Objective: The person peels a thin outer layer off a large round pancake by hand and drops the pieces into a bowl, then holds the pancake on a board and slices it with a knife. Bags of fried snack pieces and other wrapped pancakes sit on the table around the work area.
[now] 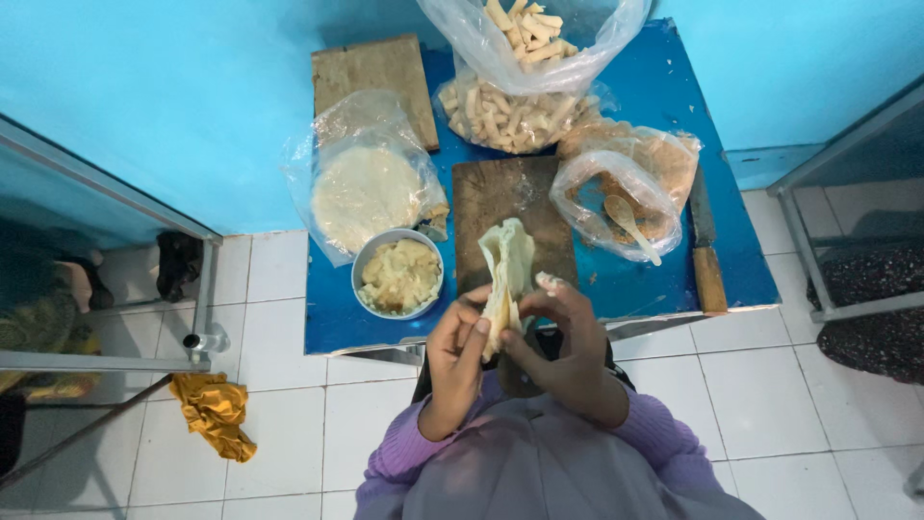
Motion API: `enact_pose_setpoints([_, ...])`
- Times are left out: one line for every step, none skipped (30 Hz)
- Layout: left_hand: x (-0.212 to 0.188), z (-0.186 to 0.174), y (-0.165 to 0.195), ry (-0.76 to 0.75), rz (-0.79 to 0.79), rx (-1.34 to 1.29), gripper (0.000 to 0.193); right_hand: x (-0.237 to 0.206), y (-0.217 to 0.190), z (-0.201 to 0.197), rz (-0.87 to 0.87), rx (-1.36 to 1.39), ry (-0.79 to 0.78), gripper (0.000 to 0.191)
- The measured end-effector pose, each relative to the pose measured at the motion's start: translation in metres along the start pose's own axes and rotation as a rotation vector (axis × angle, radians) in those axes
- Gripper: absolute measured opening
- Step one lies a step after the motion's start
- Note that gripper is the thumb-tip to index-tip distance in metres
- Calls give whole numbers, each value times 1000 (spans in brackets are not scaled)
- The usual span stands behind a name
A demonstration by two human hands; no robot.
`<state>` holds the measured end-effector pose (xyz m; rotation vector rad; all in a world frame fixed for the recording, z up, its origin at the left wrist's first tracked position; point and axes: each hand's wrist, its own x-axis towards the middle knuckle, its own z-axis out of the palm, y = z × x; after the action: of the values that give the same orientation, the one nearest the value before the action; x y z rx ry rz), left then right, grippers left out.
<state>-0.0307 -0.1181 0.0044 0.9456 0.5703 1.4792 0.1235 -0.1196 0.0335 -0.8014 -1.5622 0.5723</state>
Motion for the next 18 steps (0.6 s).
enact_pose_setpoints([3, 0, 0, 4, -13, 15, 8, -1, 3, 2, 11, -50, 6, 74])
enact_pose_setpoints([4, 0, 0, 7, -29, 29, 10, -2, 7, 4, 23, -101, 13, 72])
enact_pose_setpoints([6, 0, -1, -7, 33, 89, 17, -4, 11, 5, 36, -153, 20, 69])
enact_pose_setpoints([11, 1, -3, -21, 95, 149, 26, -5, 16, 6, 102, -63, 37, 66])
enact_pose_setpoints([14, 1, -3, -33, 158, 210, 36, -7, 22, 6, 168, 29, 52, 62])
enact_pose_setpoints([17, 0, -3, 0, 125, 318, 33, -8, 28, 6, 230, 120, 65, 59])
enact_pose_setpoints([20, -1, -3, 32, 93, 425, 30, -7, 35, 4, 271, 200, 83, 58])
enact_pose_setpoints([22, -3, -2, 65, 57, 534, 27, -5, 43, 2, 315, 280, 101, 56])
enact_pose_setpoints([23, -5, -1, 62, 58, 575, 25, -4, 50, -1, 361, 359, 121, 55])
enact_pose_setpoints([24, -6, 0, 60, 61, 616, 24, -1, 56, -4, 391, 395, 143, 55])
enact_pose_setpoints([24, -8, 0, 58, 64, 658, 22, 4, 63, -7, 421, 430, 165, 55])
enact_pose_setpoints([24, -8, -1, 57, 67, 607, 21, 7, 67, -9, 450, 465, 188, 56])
enact_pose_setpoints([24, -9, -2, 57, 71, 555, 21, 10, 68, -13, 522, 571, 183, 56])
enact_pose_setpoints([24, -9, -3, 55, 74, 503, 20, 13, 67, -15, 594, 676, 178, 57])
enact_pose_setpoints([24, -8, -5, 58, 82, 523, 21, 16, 66, -16, 665, 782, 171, 59])
enact_pose_setpoints([23, -7, -6, 61, 90, 543, 22, 18, 63, -16, 613, 719, 129, 64])
enact_pose_setpoints([23, -7, -7, 65, 97, 563, 23, 19, 59, -15, 561, 655, 87, 70])
enact_pose_setpoints([22, -7, -7, 48, 75, 609, 22, 20, 55, -13, 511, 591, 47, 76])
